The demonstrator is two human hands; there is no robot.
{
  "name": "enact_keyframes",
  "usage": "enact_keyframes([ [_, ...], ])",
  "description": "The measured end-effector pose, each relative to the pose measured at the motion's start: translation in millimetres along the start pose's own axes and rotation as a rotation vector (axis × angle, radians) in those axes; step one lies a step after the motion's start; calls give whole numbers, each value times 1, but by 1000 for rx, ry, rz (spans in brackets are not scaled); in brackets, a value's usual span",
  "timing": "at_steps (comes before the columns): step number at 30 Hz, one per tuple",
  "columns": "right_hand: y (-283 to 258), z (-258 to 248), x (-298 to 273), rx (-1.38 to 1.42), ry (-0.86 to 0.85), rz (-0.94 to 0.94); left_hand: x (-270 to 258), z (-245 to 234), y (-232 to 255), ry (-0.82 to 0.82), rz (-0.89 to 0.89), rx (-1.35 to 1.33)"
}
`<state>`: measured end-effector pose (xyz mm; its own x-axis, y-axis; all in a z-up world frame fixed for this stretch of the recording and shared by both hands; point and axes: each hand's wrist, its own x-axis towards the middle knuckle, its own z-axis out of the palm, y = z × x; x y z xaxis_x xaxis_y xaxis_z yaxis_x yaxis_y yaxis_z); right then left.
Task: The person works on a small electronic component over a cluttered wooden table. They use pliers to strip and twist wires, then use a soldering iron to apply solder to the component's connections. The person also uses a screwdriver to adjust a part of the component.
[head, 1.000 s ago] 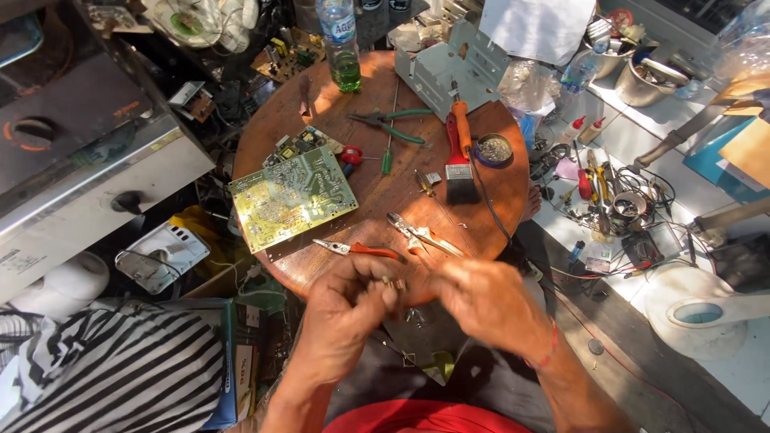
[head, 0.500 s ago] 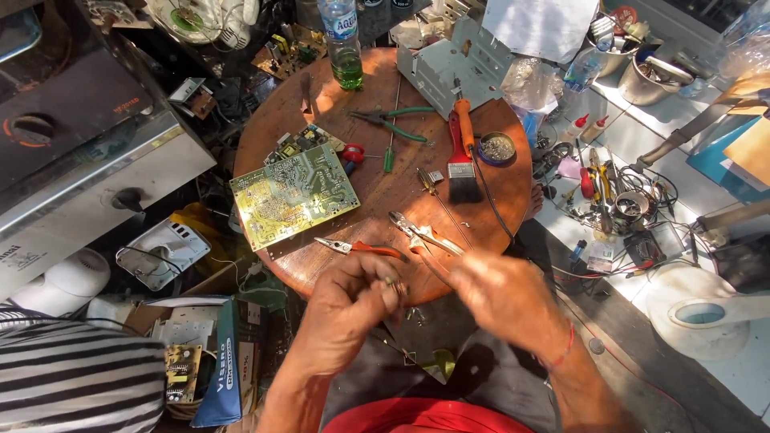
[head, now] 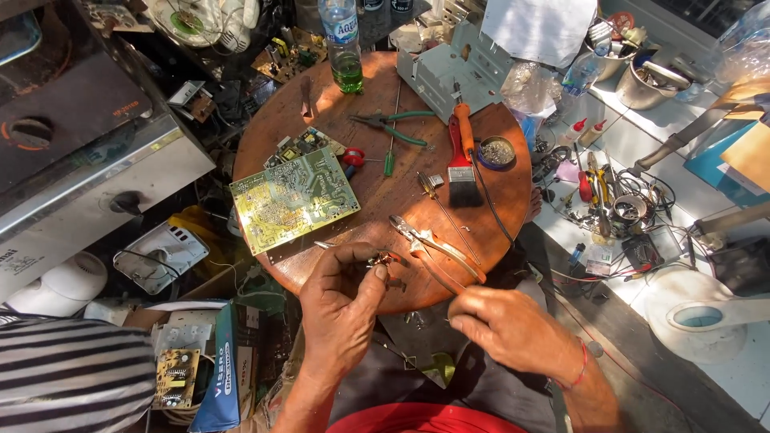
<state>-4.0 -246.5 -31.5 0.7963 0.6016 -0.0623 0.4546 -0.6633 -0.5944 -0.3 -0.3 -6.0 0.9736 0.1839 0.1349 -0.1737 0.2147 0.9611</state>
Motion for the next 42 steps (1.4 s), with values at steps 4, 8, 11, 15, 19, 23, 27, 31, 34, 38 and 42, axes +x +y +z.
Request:
enact_keyframes([
  [4,-25,-15,12,101,169,-3,-4,1,3,-74,62,118],
  [8,-55,-11,30,339,320,-15,-9,6,-7,-176,123,39],
  [11,-59,6,36,699,354,81,-10,8,-6,-233,124,-15],
  [15,-55,12,34,832,298,201,-12,6,-1,-176,44,0],
  [19,-57,-3,44,438,469,-20,-12,2,2,-304,-19,-107],
  [23,-67,-20,34,142,552,-190,-9,0,3,-280,-88,227],
  [27,-37,12,24,-123,304,-98,-8,0,-5,-119,-92,-6],
  [31,-48,-15,31,-75,477,89,-11,-5,-1,-359,-307,-119],
  [34,-68,-28,16,66,770,-46,-10,1,8,-535,-303,251],
  [38,-61,-13,-1,-8,455,-183,-3,-2,-2,-201,-97,299],
  [42,-29,0,8,-233,472,125,-4,-16,8,-542,-397,-365],
])
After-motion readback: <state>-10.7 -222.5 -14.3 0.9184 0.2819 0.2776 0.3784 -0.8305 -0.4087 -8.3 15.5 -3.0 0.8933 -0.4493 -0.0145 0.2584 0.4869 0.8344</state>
